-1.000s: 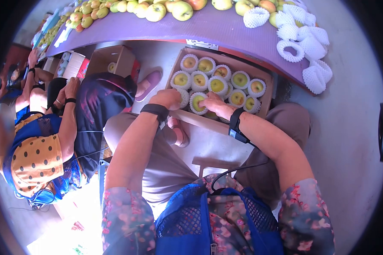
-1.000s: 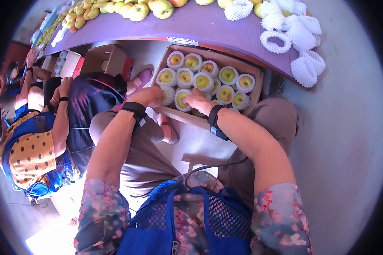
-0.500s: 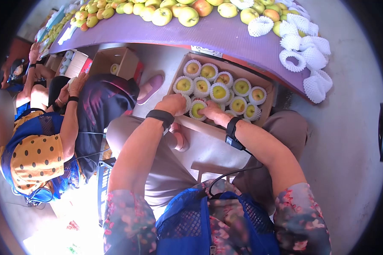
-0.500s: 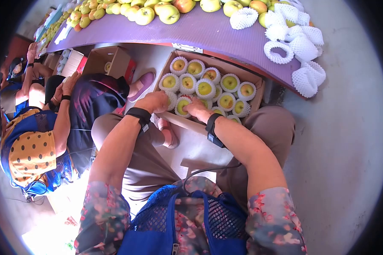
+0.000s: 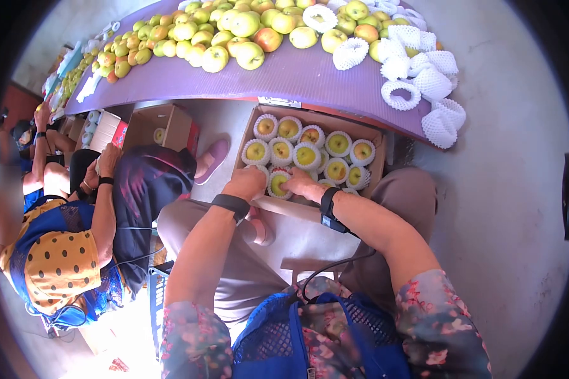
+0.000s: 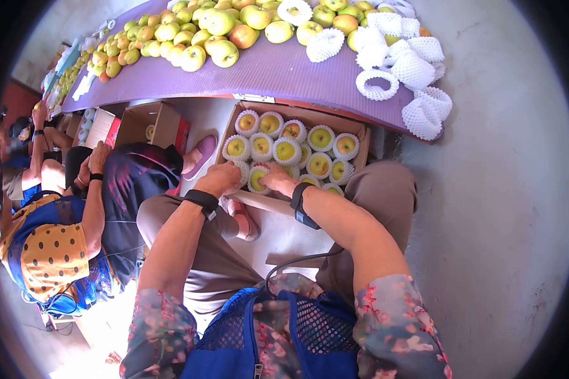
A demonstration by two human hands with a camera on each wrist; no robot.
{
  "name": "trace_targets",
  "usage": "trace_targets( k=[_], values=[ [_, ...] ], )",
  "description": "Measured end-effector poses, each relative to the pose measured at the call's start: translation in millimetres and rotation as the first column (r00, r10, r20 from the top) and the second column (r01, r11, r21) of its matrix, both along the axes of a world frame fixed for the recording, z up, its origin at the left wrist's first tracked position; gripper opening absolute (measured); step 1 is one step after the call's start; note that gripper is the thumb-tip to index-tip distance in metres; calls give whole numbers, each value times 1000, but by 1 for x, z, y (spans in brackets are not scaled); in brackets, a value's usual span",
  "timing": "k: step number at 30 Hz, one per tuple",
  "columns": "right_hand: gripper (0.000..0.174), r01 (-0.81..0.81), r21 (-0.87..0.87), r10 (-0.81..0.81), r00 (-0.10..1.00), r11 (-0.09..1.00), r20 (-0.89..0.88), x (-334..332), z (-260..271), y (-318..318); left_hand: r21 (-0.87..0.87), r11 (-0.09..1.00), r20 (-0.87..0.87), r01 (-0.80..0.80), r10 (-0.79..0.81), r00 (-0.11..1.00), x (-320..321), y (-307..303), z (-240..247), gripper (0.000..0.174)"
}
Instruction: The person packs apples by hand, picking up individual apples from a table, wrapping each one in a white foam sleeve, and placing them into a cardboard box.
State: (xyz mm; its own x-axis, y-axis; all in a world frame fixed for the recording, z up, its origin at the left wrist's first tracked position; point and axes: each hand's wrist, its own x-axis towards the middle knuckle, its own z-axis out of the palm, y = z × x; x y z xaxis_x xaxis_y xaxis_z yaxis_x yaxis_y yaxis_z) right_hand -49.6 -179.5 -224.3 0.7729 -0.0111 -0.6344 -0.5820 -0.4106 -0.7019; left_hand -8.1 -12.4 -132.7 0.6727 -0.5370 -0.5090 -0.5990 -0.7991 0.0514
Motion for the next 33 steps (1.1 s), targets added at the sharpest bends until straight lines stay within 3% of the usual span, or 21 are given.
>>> trace_targets(
  k=[2, 6, 9, 13, 15, 18, 19, 22, 27, 30, 31, 33],
  values=[
    [72, -6, -19, 6, 1000, 1000, -29, 0, 2, -2, -30, 999, -33, -44, 43, 999, -1, -4, 27, 24],
    [73, -115, -94, 109, 991, 989, -72, 3, 22, -4, -272, 962, 71, 3, 17, 997, 6, 4, 66, 25],
    [60, -369, -434, 473, 867, 822, 159, 2, 27, -10, -441, 897, 61, -26, 59, 996, 19, 3, 88, 29],
    [28, -468, -520, 650, 718, 715, 248, -4, 99, -18, -535, 842, 18, -63, 86, 996, 29, -6, 107, 30],
    [23, -478, -542, 699, 633, 691, 333, -9, 150, -27, -600, 799, 28, -31, 60, 998, 36, -7, 105, 30],
    [26, -468, -554, 699, 632, 688, 335, 0, 198, -39, -597, 801, 22, -47, 74, 997, 36, -17, 121, 26],
    [22, -375, -560, 658, 581, 739, 479, 5, 193, -45, -664, 746, 36, -49, 97, 995, 35, -19, 120, 26],
    [21, -285, -519, 569, 613, 806, 547, 20, 211, -63, -667, 717, -97, -203, 186, 978, 33, -31, 137, 29],
    [17, -12, -398, 344, 528, 917, 776, 30, 221, -90, -745, 645, -37, -172, 218, 975, 34, -50, 133, 28],
    [14, 148, -392, 261, 532, 908, 805, 26, 235, -107, -762, 636, -3, -119, 181, 984, 32, -58, 131, 29],
    [11, 239, -414, 267, 473, 878, 839, 24, 238, -114, -760, 641, 2, -106, 166, 986, 31, -60, 132, 29],
    [10, 351, -523, 312, 508, 776, 803, 19, 244, -128, -759, 646, 13, -80, 138, 990, 28, -67, 133, 30]
  ],
)
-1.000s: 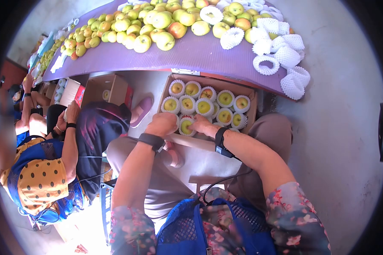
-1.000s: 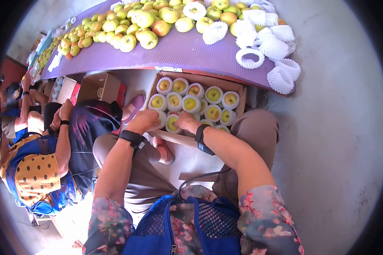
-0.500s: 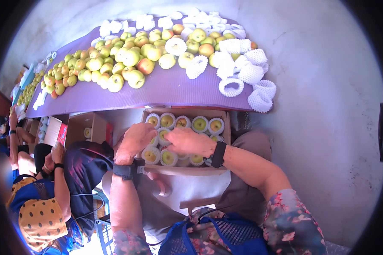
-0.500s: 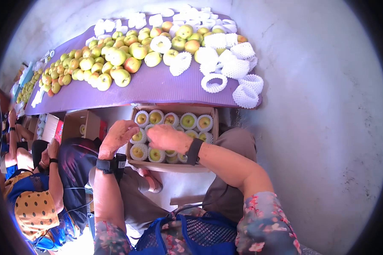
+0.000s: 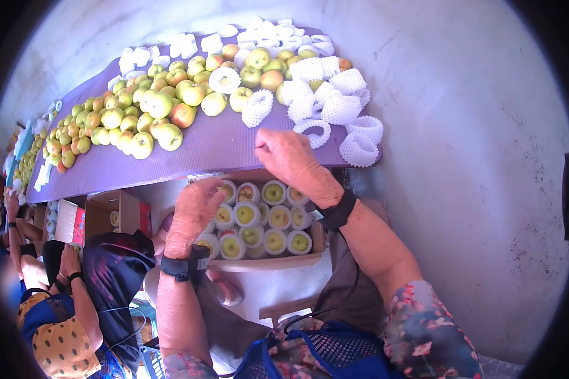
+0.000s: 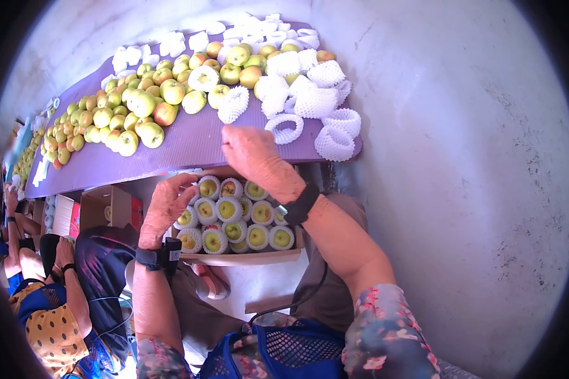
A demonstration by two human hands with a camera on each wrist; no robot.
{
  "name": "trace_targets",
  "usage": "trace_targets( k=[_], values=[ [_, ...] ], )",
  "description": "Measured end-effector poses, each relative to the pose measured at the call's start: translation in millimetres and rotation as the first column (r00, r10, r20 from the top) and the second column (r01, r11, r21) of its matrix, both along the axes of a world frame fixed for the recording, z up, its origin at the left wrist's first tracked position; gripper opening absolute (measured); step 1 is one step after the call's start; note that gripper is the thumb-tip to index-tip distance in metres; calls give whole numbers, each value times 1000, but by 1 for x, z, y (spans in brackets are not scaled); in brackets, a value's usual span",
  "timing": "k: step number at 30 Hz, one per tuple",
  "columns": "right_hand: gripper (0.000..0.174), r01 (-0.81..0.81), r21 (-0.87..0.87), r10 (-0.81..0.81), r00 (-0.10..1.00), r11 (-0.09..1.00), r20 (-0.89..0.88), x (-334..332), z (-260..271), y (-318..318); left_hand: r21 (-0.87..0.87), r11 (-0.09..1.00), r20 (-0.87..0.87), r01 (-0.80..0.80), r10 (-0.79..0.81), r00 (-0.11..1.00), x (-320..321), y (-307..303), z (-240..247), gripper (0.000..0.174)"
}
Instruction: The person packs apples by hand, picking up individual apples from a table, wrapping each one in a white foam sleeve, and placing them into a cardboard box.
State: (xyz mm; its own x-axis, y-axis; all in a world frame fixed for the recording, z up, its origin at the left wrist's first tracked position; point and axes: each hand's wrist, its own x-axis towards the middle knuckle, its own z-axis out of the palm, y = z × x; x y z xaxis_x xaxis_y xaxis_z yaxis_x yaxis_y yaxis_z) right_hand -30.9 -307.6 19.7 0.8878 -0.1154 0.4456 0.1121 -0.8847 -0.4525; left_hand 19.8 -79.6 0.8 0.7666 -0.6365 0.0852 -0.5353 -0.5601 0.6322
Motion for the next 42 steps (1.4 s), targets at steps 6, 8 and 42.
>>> trace_targets(
  k=[6, 8, 42],
  values=[
    [10, 225, -327, -224, 974, 918, 41, -18, 5, -38, -11, 1000, -16, 27, -27, 1000, -3, -25, -6, 26],
    [10, 249, -390, -250, 967, 887, 49, -18, -2, -47, -34, 999, -1, 32, -32, 999, -3, -32, -8, 26],
    [13, -546, -399, 633, 764, 737, 123, 15, -27, 76, -276, 876, -255, -395, 329, 909, 16, 20, 5, 37]
  ],
)
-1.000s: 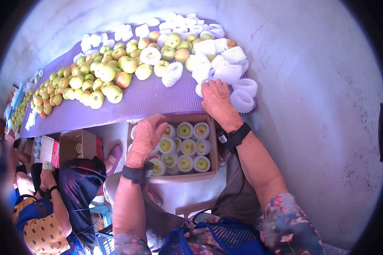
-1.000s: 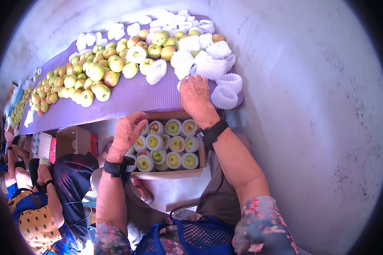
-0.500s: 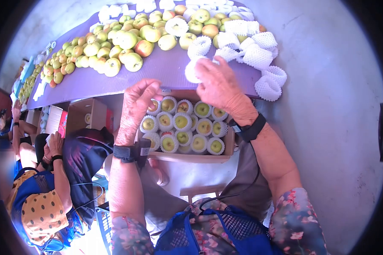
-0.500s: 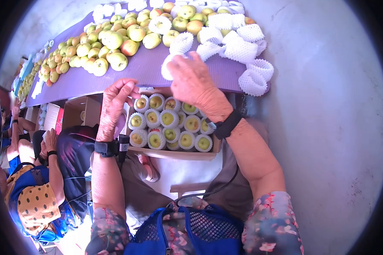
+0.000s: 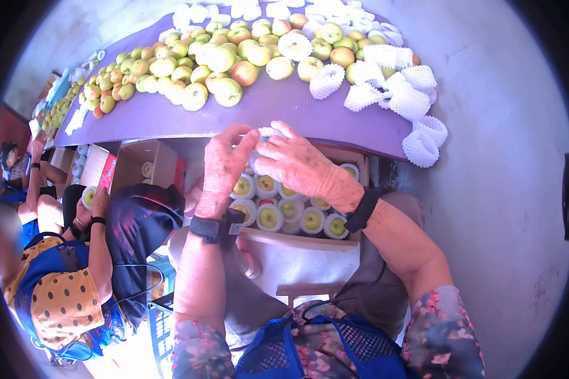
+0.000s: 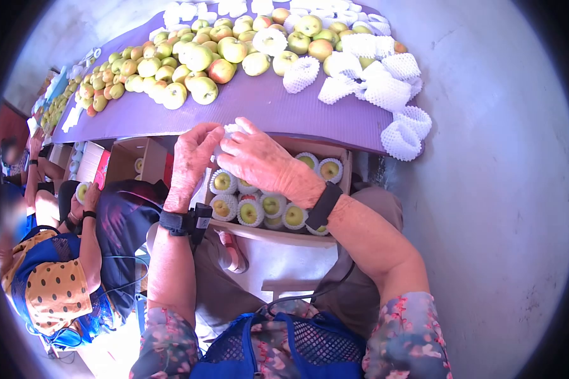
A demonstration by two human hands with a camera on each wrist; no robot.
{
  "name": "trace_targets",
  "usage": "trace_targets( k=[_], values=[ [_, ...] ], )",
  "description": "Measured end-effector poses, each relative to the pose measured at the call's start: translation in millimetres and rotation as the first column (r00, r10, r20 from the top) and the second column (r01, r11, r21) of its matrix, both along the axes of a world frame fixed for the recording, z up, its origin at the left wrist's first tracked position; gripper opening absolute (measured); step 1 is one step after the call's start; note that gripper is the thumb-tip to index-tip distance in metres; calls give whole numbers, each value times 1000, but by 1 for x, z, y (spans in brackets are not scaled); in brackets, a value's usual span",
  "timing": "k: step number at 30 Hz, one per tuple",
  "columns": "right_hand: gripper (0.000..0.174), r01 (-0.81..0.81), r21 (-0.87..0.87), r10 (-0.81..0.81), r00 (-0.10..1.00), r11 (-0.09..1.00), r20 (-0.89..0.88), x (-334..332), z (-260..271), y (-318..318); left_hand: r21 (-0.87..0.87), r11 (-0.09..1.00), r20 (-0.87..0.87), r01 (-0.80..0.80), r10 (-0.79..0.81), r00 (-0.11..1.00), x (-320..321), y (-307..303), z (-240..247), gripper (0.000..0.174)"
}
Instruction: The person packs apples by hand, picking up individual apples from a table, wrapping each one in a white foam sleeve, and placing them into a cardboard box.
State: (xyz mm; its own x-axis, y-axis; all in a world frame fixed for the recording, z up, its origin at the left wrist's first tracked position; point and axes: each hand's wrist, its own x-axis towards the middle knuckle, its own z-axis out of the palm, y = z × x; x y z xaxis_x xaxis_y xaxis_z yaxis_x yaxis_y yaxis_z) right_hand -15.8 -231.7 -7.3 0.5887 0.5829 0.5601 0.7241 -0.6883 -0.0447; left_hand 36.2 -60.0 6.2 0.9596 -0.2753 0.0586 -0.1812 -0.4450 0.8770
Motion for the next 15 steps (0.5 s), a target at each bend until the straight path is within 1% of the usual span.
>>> trace_targets(
  k=[1, 2, 5, 9, 11, 12, 15],
  values=[
    [10, 4, -23, -4, 1000, 1000, 7, 0, -3, 1, 44, 999, 12, -20, 19, 1000, 0, 1, 1, 33],
    [7, 9, -46, -8, 1000, 999, 15, 0, -5, 1, 89, 995, 85, -34, 26, 996, -3, 1, 2, 25],
    [9, 12, -62, -15, 999, 998, -51, -5, -1, -2, 167, 986, 140, 27, -50, 989, -2, 2, -2, 23],
    [11, 1, -1, -1, 1000, 1000, -5, -4, -3, -7, 145, 989, 188, 23, -50, 981, -4, -2, -4, 22],
    [11, -1, 29, 0, 1000, 1000, 25, -3, -4, -10, 158, 986, 141, 55, -78, 987, -1, 0, -7, 22],
    [11, -9, 37, 9, 1000, 999, 3, -4, -4, -11, 164, 984, 116, 72, -92, 989, 0, 1, -8, 23],
    [13, -28, 35, 30, 998, 999, -62, -5, 1, -12, 196, 974, 146, 117, -147, 978, 1, 0, -12, 24]
  ],
)
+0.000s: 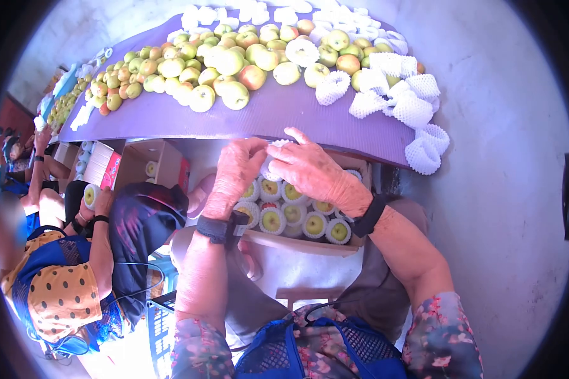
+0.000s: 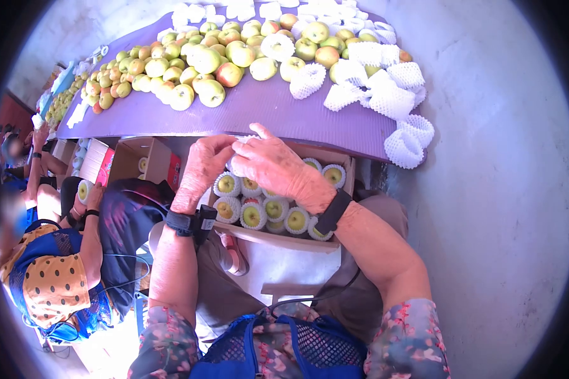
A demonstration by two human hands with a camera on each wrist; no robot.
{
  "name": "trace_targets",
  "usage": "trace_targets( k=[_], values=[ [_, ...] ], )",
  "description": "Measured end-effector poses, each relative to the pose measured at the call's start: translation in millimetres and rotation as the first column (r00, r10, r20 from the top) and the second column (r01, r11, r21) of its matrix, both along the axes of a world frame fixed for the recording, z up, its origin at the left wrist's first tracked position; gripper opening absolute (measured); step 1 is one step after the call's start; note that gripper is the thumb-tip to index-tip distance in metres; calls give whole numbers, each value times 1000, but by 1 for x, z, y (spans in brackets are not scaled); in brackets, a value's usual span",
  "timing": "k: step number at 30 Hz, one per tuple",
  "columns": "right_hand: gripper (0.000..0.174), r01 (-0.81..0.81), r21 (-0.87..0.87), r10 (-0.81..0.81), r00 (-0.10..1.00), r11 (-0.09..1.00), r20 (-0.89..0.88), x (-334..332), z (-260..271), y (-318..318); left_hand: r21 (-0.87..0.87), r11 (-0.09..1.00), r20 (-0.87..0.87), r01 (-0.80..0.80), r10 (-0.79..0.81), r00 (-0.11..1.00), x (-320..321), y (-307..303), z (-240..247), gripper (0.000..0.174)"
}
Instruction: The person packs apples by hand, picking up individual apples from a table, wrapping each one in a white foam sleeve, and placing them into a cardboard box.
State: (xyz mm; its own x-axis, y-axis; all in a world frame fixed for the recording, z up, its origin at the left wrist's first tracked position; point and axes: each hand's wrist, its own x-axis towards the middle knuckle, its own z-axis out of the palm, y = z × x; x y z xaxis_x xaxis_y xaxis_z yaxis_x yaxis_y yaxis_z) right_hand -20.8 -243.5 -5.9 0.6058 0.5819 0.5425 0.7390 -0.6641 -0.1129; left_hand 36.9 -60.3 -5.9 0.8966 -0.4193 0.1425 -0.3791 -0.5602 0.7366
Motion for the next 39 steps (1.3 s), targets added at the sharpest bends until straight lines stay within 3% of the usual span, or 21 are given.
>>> trace_targets(
  k=[5, 8, 11, 14, 15, 18, 21, 27, 30, 33, 35, 39],
  values=[
    [17, 8, -56, -9, 1000, 998, -19, 0, 6, 2, -36, 983, 43, -179, 181, 983, -1, -2, 6, 16],
    [20, -3, 130, 7, 1000, 991, -27, -1, 11, 2, -41, 967, 155, -251, 254, 955, 0, -2, 5, 13],
    [25, 80, 409, -51, 995, 909, -81, 3, 9, 3, -85, 973, 215, -216, 229, 949, 3, -2, -1, 12],
    [28, 319, 575, -210, 945, 753, -249, 10, 5, -3, -121, 976, 288, -180, 208, 935, -3, -7, 5, 11],
    [33, 384, 600, -182, 911, 702, -370, 11, 8, -4, -112, 978, 293, -174, 200, 935, -6, -7, 7, 11],
    [36, 519, 504, -200, 807, 691, -556, 12, 6, -3, -93, 983, 333, -158, 180, 925, -10, -10, 7, 11],
    [28, 613, 460, -81, 652, 642, -754, 14, 3, -3, -91, 983, 403, -162, 184, 896, -7, -8, 2, 14],
    [12, 570, 542, -80, 731, 618, -678, 18, -6, 0, 12, 980, 383, -197, 178, 907, -10, -6, 6, 22],
    [13, 492, 508, -140, 802, 707, -581, 16, -3, 3, 58, 981, 401, -183, 145, 904, -18, -11, 10, 25],
    [17, 427, 575, -46, 828, 698, -559, 14, -4, 7, 100, 984, 410, -145, 92, 908, -20, -11, 10, 24],
    [20, 391, 561, -73, 861, 729, -504, 14, -4, 9, 158, 980, 357, -124, 61, 932, -18, -9, 9, 23],
    [26, 417, 479, -178, 866, 773, -467, 8, -7, 8, 87, 985, 417, -146, 98, 904, -13, -12, -1, 19]
  ],
)
